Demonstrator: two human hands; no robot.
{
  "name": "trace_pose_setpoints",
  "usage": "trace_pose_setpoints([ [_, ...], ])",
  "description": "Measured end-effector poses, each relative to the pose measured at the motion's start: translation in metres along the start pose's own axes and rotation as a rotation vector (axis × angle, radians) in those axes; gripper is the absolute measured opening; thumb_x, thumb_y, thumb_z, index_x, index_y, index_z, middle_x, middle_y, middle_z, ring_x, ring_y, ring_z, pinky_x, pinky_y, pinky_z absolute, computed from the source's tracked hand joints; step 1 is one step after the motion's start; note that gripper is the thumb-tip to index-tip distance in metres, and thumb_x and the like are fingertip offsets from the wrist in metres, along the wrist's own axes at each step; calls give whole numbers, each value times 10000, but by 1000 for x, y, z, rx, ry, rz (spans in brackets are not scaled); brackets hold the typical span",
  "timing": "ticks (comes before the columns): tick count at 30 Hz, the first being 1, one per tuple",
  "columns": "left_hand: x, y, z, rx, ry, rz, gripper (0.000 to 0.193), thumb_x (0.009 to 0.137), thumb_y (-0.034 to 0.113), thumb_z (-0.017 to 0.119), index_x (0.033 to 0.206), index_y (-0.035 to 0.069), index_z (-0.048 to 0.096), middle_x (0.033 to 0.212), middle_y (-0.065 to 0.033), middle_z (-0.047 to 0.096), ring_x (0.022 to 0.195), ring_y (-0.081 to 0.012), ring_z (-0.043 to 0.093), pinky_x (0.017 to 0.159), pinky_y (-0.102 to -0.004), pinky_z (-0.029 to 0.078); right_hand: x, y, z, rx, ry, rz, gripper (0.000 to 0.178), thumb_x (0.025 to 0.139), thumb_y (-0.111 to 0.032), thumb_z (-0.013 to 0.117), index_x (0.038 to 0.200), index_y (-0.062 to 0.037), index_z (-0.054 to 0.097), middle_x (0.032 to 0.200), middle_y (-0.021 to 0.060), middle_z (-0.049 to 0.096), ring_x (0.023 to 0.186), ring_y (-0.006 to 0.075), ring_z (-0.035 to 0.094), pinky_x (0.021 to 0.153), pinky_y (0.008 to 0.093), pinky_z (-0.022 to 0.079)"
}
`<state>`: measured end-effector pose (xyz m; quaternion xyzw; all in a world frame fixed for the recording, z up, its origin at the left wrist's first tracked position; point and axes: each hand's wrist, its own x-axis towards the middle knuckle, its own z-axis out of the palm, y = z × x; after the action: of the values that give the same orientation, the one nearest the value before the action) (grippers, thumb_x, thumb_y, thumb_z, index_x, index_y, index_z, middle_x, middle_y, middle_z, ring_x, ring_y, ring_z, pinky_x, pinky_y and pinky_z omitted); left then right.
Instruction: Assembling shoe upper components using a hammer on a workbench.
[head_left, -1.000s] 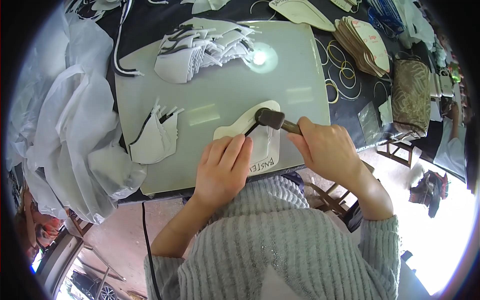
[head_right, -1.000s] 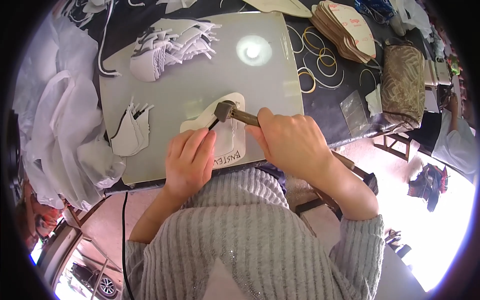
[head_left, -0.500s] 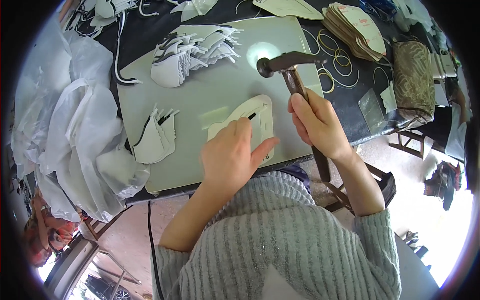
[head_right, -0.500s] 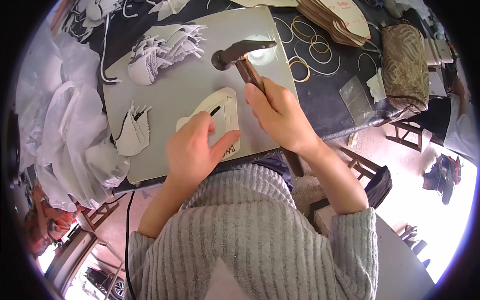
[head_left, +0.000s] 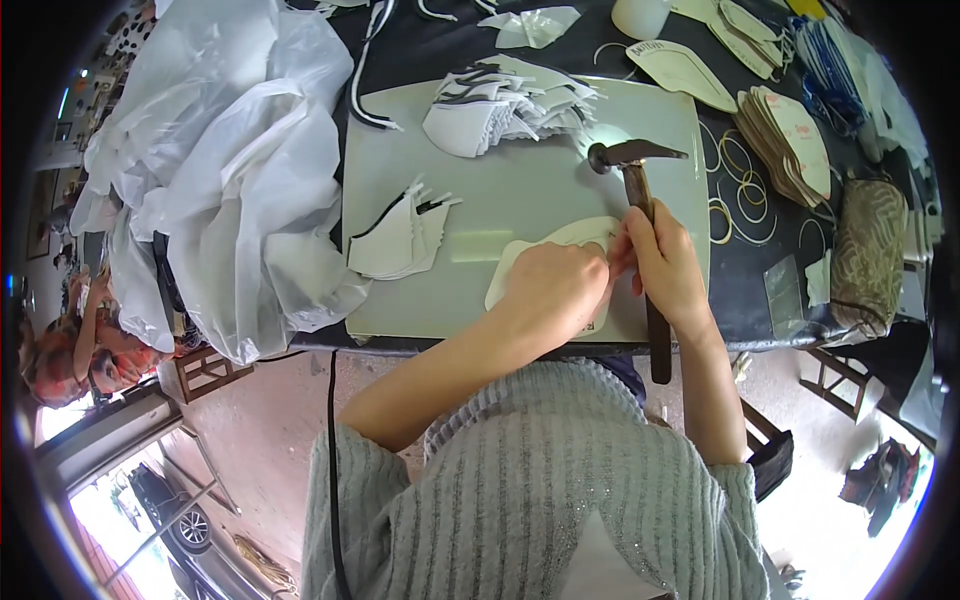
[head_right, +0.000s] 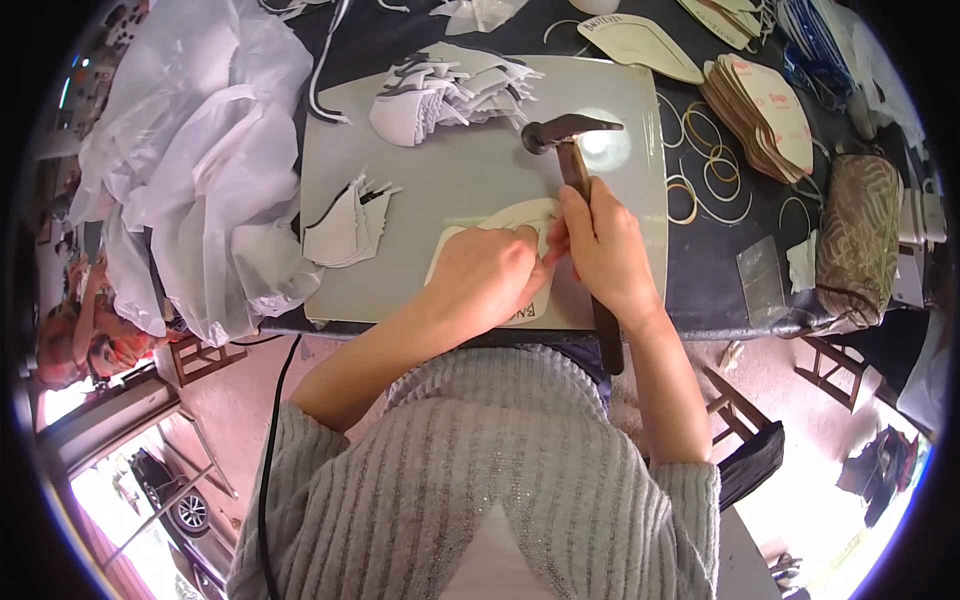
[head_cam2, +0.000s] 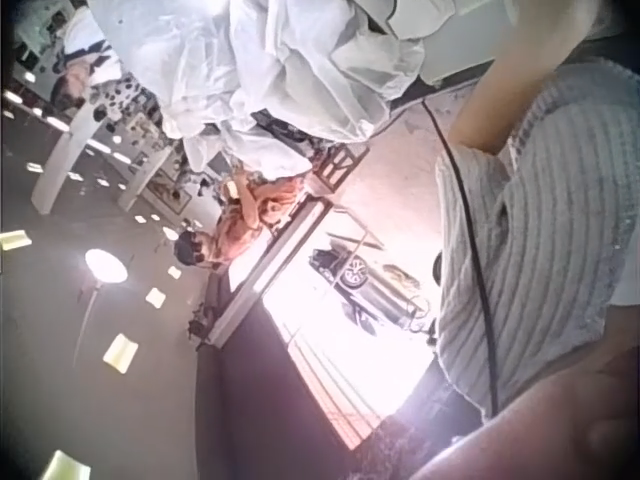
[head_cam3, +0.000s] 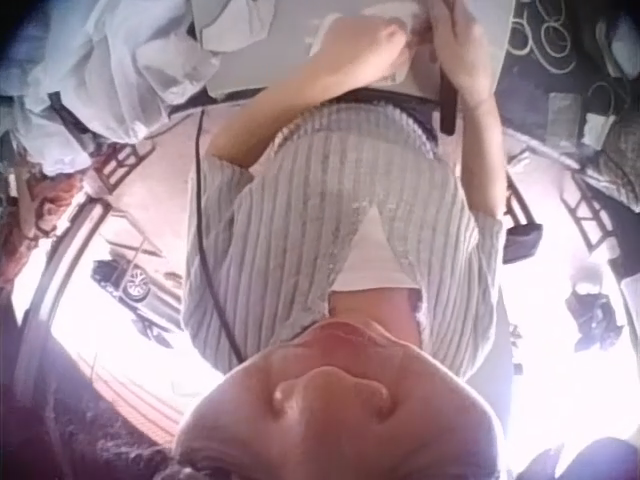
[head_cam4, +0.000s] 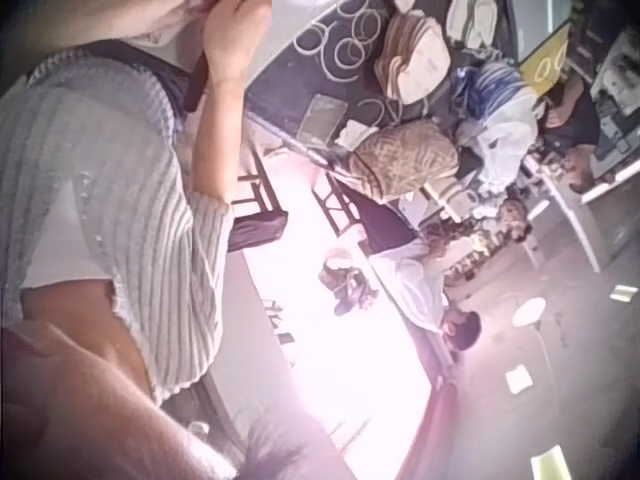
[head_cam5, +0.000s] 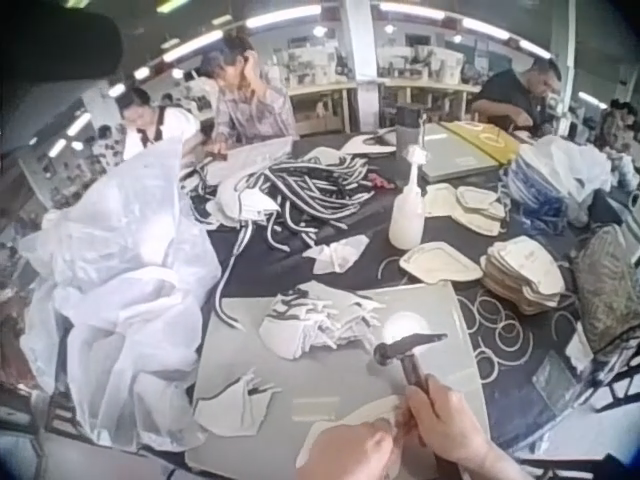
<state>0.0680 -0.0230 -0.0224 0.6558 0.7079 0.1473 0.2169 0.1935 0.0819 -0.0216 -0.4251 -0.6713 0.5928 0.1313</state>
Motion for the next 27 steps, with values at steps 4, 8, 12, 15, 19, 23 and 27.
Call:
trace_pose_setpoints([
  [4,-16,-41,-31,-675,138,-128,180,881,141,608,737,34,602,573,-53,599,500,-144,564,480,-315,413,1,0,1,111,-2,58,277,1053,-262,435,923,-32,519,728,57,628,575,131,666,385,214,384],
  [8,-76,-68,-118,-680,772,-326,245,928,109,603,699,60,530,576,51,488,491,-31,447,431,-226,321,0,6,-4,155,40,67,298,1061,-288,421,941,-33,519,729,61,629,576,132,669,379,207,369],
  [12,-98,-82,-131,102,723,-240,255,922,138,622,703,50,526,567,-36,524,453,-147,498,452,-287,392,4,6,-3,158,46,56,296,1060,-283,419,936,-35,523,728,64,631,582,129,671,377,207,370],
  [15,-89,-101,-68,326,392,-199,224,885,189,677,747,68,548,628,-128,573,518,-267,565,495,-354,439,3,-12,3,185,24,50,295,1061,-275,409,933,-35,523,723,73,633,566,124,663,369,207,364],
  [19,-57,-90,-80,-160,301,-324,148,863,158,696,829,64,588,716,-112,627,596,-282,613,528,-389,467,-8,-17,-14,139,69,56,294,1059,-277,414,934,-34,524,718,82,633,513,119,622,361,208,356],
  [23,6,-123,-86,-78,685,25,257,817,114,733,1031,38,612,956,-105,656,849,-300,637,683,-415,488,-17,-21,-14,186,-16,54,297,1058,-283,420,935,-35,527,717,84,634,471,112,577,360,209,356],
  [27,21,-134,-82,142,587,53,342,813,130,743,1123,52,622,1086,-104,651,986,-287,635,816,-390,485,-22,-10,-6,238,-4,107,302,1044,-282,456,923,-15,530,725,80,644,484,109,583,374,227,367],
])
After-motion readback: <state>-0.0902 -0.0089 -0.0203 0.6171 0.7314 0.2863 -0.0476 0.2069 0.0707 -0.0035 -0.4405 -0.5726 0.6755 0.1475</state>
